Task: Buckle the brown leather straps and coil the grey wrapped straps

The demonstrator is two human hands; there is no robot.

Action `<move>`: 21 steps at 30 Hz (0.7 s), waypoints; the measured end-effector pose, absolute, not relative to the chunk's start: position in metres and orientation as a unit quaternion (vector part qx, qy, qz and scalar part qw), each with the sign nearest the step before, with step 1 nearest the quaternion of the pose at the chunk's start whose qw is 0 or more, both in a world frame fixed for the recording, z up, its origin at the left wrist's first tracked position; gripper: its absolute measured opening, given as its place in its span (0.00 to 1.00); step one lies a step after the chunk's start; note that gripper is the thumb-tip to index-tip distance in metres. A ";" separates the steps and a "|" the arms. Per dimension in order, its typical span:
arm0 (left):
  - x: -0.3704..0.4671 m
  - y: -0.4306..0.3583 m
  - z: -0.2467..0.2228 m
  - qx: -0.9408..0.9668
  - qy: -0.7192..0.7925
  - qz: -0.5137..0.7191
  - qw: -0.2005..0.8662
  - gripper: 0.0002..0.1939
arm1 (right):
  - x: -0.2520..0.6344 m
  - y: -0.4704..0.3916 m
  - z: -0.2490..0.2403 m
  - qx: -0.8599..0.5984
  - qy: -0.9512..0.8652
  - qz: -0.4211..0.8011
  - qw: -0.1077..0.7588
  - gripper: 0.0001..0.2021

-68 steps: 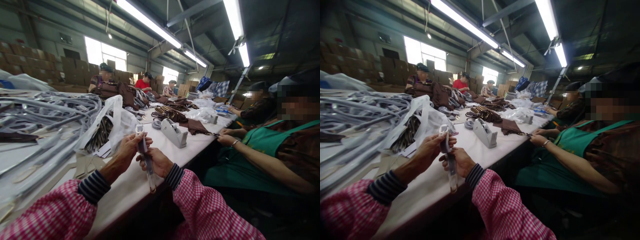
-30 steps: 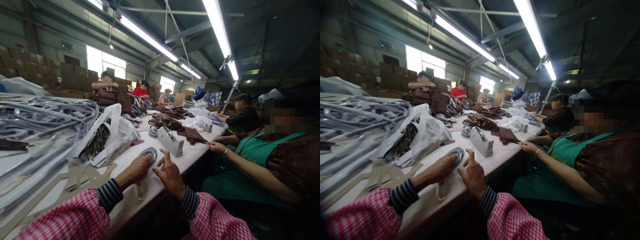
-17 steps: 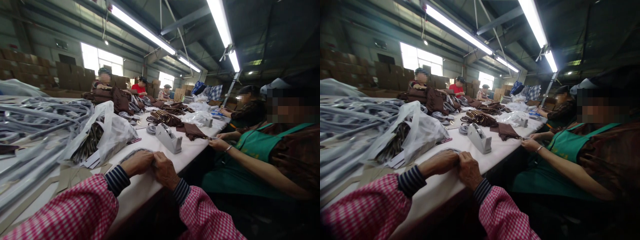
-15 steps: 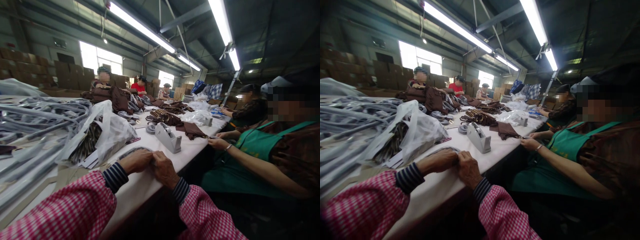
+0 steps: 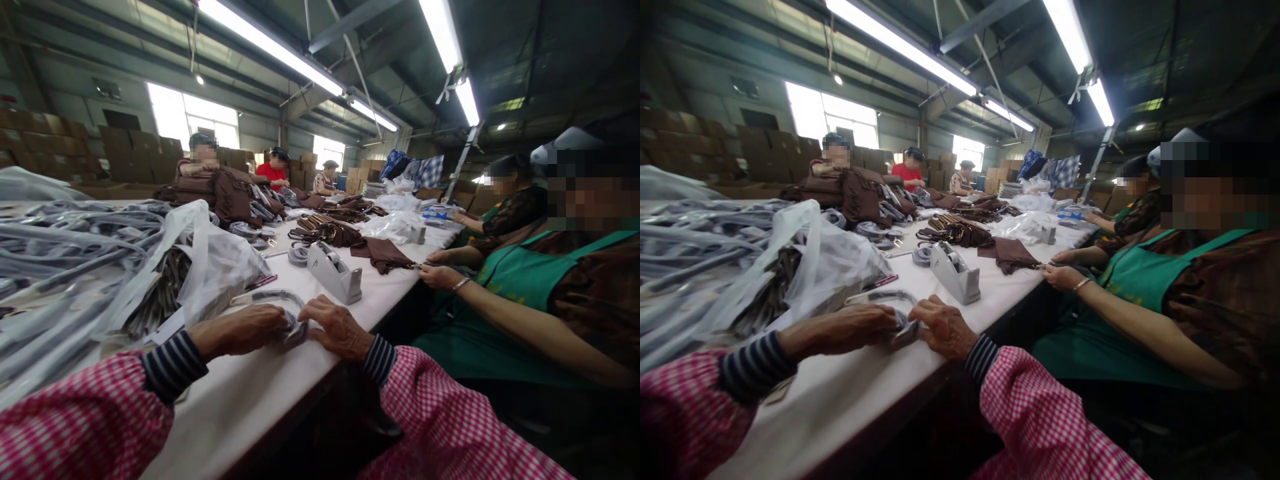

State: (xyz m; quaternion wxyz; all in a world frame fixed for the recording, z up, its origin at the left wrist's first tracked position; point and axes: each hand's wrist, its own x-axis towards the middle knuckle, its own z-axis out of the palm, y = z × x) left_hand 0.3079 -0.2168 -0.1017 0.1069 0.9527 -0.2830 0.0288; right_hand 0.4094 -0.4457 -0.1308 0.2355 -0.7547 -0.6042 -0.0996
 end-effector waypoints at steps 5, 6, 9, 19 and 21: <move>0.296 -0.208 -0.093 0.949 -0.289 -0.007 0.123 0.13 | 0.421 -0.439 -0.123 -0.744 -0.643 -0.048 0.176 0.11; 0.296 -0.207 -0.091 0.950 -0.287 -0.016 0.118 0.12 | 0.422 -0.438 -0.121 -0.742 -0.648 -0.040 0.168 0.11; 0.296 -0.206 -0.086 0.952 -0.296 -0.021 0.068 0.09 | 0.419 -0.435 -0.119 -0.741 -0.654 -0.043 0.148 0.16; 0.266 -0.220 -0.105 0.968 -0.229 0.040 -0.092 0.19 | 0.405 -0.433 -0.121 -0.742 -0.662 -0.078 0.076 0.16; 0.271 -0.224 -0.098 0.966 -0.239 0.018 -0.094 0.14 | 0.405 -0.432 -0.121 -0.741 -0.664 -0.080 0.059 0.15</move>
